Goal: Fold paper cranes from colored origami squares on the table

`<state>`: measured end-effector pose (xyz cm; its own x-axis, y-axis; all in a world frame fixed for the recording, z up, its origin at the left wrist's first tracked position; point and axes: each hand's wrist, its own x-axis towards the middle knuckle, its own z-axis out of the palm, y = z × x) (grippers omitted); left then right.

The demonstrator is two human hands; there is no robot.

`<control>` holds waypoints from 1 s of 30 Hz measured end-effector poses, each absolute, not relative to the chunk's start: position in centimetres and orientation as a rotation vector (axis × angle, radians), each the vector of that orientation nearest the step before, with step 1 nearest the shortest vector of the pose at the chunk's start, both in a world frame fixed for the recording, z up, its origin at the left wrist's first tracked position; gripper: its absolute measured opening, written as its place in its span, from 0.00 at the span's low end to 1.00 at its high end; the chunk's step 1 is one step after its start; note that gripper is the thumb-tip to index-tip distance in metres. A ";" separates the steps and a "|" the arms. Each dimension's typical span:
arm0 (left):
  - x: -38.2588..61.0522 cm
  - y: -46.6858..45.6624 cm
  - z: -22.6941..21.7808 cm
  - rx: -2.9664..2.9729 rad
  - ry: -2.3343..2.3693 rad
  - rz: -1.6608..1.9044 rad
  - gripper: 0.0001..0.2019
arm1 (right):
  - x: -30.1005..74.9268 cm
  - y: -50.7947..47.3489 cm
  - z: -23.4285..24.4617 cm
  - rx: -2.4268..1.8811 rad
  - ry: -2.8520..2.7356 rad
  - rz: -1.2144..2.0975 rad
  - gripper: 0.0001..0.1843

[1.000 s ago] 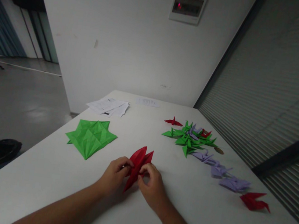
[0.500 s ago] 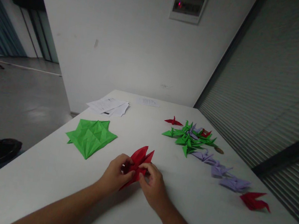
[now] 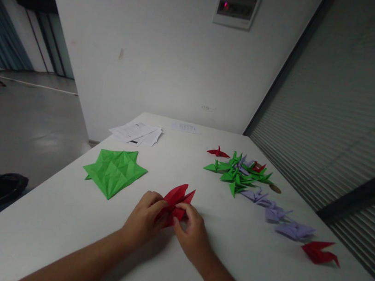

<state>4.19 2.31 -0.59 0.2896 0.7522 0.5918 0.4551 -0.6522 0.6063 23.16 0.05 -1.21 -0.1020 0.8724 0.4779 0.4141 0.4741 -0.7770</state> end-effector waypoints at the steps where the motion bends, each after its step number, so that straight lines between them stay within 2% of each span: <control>1: 4.2 2.4 -0.7 2.277 1.092 1.279 0.13 | 23.2 0.1 -1.4 -1.115 -1.703 0.555 0.19; 8: 4.4 2.6 -1.0 2.368 1.071 1.265 0.11 | 23.3 0.1 -1.4 -1.122 -1.707 0.536 0.21; 15: 4.4 2.6 -1.2 2.266 1.072 1.237 0.09 | 23.5 0.2 -0.9 -1.076 -1.666 0.723 0.20; 23: 4.3 2.1 -0.5 2.215 1.007 1.188 0.16 | 23.1 -0.1 -1.2 -0.985 -1.766 0.664 0.23; 30: 4.2 2.4 -0.5 2.040 1.067 1.230 0.10 | 23.1 -0.4 -0.5 -0.925 -1.818 0.573 0.25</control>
